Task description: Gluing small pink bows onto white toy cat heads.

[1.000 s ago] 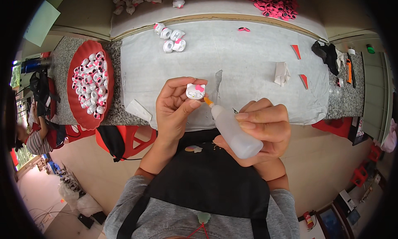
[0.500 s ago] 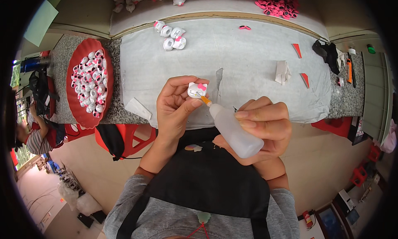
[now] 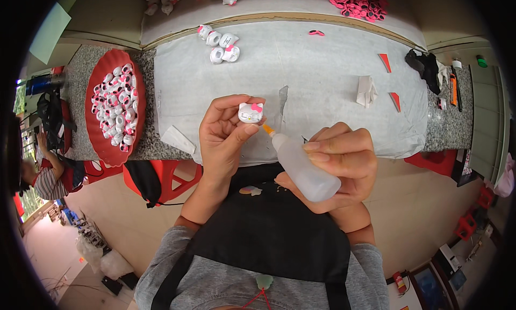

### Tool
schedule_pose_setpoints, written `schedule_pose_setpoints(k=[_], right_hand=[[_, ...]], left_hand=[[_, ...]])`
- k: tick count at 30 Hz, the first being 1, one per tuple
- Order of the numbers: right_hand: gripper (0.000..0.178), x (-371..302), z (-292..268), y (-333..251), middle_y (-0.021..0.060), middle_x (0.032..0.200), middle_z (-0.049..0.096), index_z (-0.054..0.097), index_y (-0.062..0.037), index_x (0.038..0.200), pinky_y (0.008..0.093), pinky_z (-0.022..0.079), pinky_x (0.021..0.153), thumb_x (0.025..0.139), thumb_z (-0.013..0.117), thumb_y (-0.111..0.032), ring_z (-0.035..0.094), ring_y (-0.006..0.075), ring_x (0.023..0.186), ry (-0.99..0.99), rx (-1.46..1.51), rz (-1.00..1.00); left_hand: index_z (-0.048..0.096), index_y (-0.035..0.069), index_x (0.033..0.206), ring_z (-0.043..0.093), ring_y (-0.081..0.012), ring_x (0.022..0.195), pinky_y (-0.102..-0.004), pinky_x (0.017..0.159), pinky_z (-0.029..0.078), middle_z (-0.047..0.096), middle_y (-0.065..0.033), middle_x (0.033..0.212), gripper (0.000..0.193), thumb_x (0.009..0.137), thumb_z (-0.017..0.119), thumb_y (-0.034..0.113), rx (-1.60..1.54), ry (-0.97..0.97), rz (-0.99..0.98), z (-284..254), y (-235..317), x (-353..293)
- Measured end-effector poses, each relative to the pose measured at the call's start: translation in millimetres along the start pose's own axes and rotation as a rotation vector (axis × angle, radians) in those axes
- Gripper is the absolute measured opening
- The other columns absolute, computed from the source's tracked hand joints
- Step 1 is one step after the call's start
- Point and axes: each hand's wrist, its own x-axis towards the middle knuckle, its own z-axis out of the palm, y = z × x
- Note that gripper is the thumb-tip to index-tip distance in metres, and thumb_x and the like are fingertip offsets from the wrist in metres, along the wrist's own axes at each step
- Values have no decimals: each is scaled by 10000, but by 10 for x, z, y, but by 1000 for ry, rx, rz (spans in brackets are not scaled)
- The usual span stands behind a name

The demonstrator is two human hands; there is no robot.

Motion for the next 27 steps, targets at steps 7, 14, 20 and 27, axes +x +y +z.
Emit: schedule_pose_setpoints(k=[7, 14, 20, 27], right_hand=[[408, 2, 8, -11, 62, 748, 424, 396, -65, 791, 220, 393, 457, 568, 729, -147, 412, 112, 549, 45, -1, 12], [412, 0, 35, 6, 64, 750, 427, 397, -63, 796, 223, 397, 466, 569, 729, -152, 415, 114, 550, 28, -11, 12], [400, -1, 43, 3, 66, 752, 429, 405, -61, 790, 222, 391, 467, 564, 728, -129, 414, 116, 550, 3, 15, 9], [413, 11, 15, -13, 66, 753, 427, 404, -62, 781, 231, 386, 487, 545, 737, -121, 420, 117, 567, -5, -18, 35]], left_hand=[[419, -22, 992, 508, -157, 887, -235, 747, 428, 499, -163, 992, 327, 691, 534, -79, 103, -29, 60, 9, -18, 0], [420, -34, 990, 489, -177, 926, -248, 771, 418, 485, -157, 1003, 331, 684, 522, -105, 183, -55, 77, 7, -20, -14], [427, -45, 992, 459, -200, 973, -282, 829, 377, 474, -152, 1011, 325, 685, 510, -110, 331, -100, 167, -9, -29, -11], [433, -45, 983, 457, -201, 973, -290, 840, 360, 474, -148, 1014, 315, 685, 518, -102, 354, -75, 179, -15, -29, -2]])
